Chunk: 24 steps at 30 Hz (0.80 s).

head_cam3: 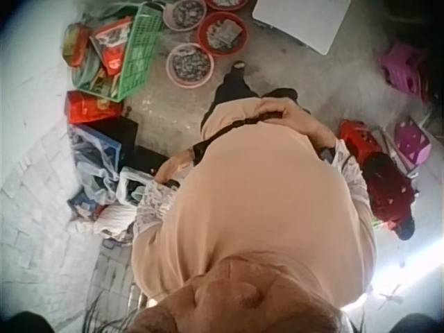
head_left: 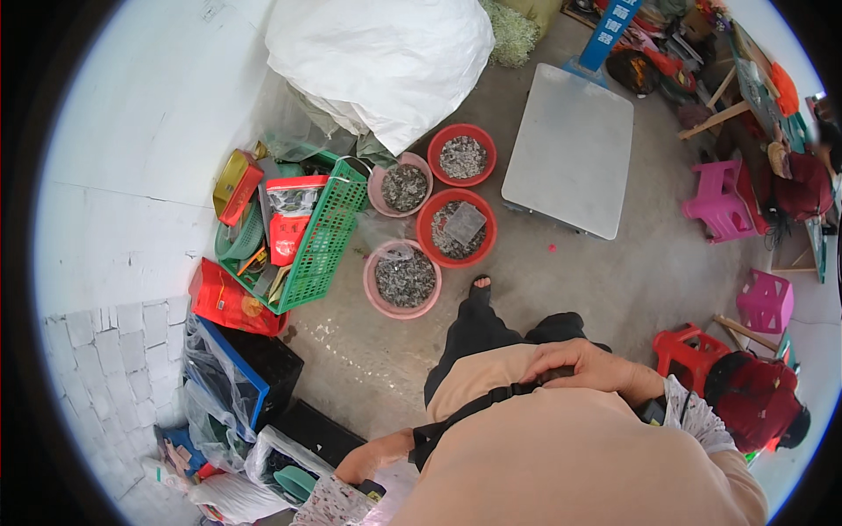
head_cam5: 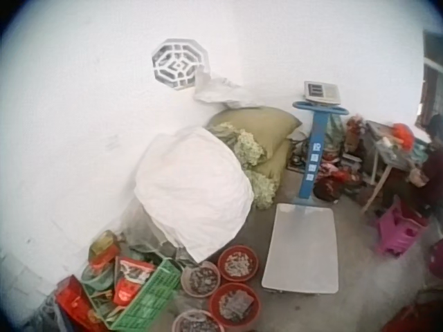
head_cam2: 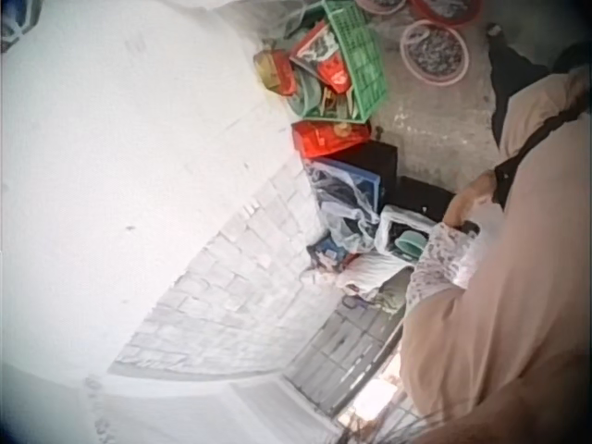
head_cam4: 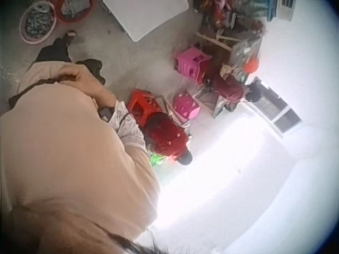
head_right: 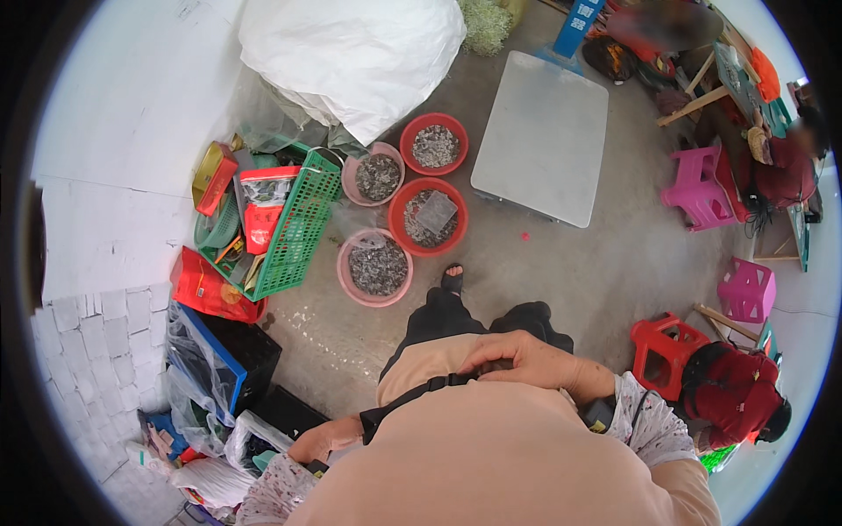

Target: Sorting and inspecting small metal hardware components into containers.

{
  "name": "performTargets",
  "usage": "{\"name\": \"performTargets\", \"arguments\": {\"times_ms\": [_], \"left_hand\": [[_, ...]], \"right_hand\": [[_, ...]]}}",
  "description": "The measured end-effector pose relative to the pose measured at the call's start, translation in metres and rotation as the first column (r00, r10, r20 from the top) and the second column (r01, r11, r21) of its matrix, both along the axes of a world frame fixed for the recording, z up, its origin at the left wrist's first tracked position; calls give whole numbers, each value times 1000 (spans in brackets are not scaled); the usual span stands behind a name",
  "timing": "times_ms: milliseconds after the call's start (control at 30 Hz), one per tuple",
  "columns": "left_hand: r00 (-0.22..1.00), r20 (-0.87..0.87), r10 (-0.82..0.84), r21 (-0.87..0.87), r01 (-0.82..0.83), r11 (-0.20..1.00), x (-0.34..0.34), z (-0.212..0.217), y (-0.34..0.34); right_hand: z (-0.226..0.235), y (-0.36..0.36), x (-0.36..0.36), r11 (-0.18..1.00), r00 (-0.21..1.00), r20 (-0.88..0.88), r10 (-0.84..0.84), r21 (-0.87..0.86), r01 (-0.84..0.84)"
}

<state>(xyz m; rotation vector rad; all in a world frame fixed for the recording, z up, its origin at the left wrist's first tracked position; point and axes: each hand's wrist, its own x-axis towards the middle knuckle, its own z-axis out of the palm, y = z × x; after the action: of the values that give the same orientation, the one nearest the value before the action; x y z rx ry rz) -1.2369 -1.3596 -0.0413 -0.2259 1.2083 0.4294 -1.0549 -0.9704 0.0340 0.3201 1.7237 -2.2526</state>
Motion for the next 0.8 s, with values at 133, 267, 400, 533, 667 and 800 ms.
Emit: {"name": "performTargets", "arguments": {"times_ms": [133,267,400,533,667,800], "left_hand": [[997,-33,-68,-10,68,998,4,12,20],[989,-72,-126,-28,124,992,18,23,28],[982,-99,-163,-49,159,986,36,36,61],[928,-232,-291,197,337,920,39,27,71],[758,-652,-19,258,245,934,44,-36,56],[669,-616,416,452,-132,882,35,-26,127]], "right_hand": [[0,0,-12,999,999,-20,37,-38,-38],[5,9,-19,993,996,9,87,-76,-86],[-4,24,-15,984,984,-35,173,-24,-174],[-8,38,-7,982,979,-76,189,11,-189],[-13,42,-1,974,971,-82,226,11,-226],[-27,53,13,986,986,-35,162,-42,-163]]}}
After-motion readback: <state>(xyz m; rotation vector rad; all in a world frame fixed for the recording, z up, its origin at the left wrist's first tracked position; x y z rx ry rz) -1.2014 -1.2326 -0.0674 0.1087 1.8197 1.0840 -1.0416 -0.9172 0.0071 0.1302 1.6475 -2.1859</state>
